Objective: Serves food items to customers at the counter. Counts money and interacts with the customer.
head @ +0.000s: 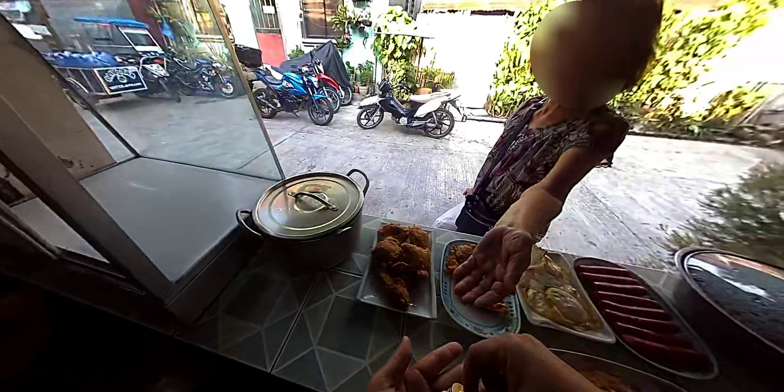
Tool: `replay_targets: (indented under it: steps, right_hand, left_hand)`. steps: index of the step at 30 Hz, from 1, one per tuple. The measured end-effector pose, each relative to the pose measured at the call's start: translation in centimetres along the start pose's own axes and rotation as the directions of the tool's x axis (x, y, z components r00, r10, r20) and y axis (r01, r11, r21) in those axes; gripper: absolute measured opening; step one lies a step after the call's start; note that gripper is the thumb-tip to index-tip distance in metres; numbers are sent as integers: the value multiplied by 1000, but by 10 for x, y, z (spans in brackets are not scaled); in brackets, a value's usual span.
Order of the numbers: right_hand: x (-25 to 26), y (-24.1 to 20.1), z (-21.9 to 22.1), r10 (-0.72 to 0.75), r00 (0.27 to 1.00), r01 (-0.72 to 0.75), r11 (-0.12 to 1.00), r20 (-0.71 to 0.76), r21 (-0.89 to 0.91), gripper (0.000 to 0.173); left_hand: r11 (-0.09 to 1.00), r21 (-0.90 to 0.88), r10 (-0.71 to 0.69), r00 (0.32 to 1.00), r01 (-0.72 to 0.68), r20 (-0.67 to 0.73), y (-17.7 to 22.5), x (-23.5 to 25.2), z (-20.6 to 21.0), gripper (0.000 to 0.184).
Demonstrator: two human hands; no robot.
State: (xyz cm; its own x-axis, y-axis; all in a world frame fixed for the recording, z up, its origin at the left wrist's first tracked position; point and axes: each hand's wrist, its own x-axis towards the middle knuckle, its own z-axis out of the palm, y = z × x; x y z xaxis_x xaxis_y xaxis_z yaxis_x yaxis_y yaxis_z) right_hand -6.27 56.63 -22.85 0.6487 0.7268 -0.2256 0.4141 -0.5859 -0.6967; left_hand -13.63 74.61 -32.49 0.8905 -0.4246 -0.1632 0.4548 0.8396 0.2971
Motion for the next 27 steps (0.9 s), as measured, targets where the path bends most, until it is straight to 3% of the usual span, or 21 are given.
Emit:
replay_targets:
  steps: [15,22,27]
  right_hand:
    - [-2,25,-15,-24,1000,24,1000,-15,-16,19]
    - [-4,24,-13,9,999,-10,1000,-40,-25,30]
    - [-3,25,-14,14,1000,-15,1000,-28,-23,28]
  left_hand:
    - [1000,7,-6,1000,6,8,-10,21,7,73]
    - [1000,-22,7,1000,-7,10,-15,25,10,71]
    - [998,-53,16,1000,-16,4,-17,27,11,69]
